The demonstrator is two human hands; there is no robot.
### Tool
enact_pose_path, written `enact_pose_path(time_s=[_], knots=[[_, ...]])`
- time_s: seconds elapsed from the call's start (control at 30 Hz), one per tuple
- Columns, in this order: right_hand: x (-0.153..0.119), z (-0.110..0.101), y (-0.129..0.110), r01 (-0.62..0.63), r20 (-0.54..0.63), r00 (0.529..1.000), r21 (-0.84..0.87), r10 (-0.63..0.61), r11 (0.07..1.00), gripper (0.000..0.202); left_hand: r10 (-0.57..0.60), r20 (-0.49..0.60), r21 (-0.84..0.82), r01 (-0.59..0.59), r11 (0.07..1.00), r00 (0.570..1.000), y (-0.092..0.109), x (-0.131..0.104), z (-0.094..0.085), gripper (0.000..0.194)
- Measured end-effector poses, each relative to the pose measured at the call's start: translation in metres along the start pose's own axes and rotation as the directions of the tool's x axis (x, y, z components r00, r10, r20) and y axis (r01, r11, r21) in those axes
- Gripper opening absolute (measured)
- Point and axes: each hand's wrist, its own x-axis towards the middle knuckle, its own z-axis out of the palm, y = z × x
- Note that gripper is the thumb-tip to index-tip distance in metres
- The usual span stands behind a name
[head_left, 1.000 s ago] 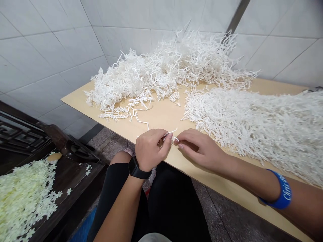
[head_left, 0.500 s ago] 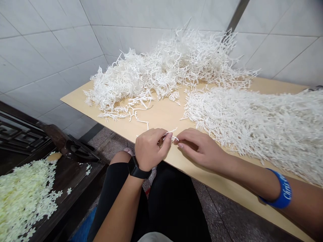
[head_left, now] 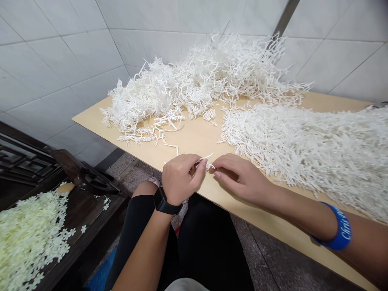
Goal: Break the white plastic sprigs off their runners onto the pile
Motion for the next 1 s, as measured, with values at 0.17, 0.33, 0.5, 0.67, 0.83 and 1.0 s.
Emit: enact_pose_path(time_s=[0.17,0.33,0.5,0.67,0.83,1.0], knots=[[-0.0005,-0.0003,0.0007,0.003,0.001,1.0,0.001,-0.003,1.0,0.013,-0.004,0.0,0.006,0.004,1.0,1.0,-0.0002,-0.0002,0.0004,0.025],[0.0001,0.0001,0.0013,0.007,-0.003,1.0,-0.008,-0.007,1.0,0.013,-0.002,0.002,0.0,0.002,1.0,1.0,-0.0007,-0.0002,0.0004,0.026],[0.0002,-0.0002,0.0006,0.004,-0.005,1.0,-0.015,-0.004,1.0,0.012,-0.01,-0.001,0.006,0.01,1.0,1.0,-0.0004,-0.0001,0.0004,0.027],[0.0002,0.0,0.0007,0.01,-0.003,1.0,-0.014,-0.01,1.0,0.012,-0.004,0.008,0.001,0.004,1.0,1.0,0.0002,0.0,0.0,0.028],[0.0006,-0.0001,0.0005,0.013,0.001,1.0,-0.018,-0.013,1.0,0.013,-0.005,0.015,0.004,0.005,1.0,1.0,-0.0005,0.0001,-0.0001,0.028],[0.0009,-0.0003,0.0003,0.008,-0.002,1.0,-0.017,-0.008,1.0,0.013,-0.014,0.011,0.0,0.014,1.0,1.0,-0.0005,-0.0003,0.0002,0.027]])
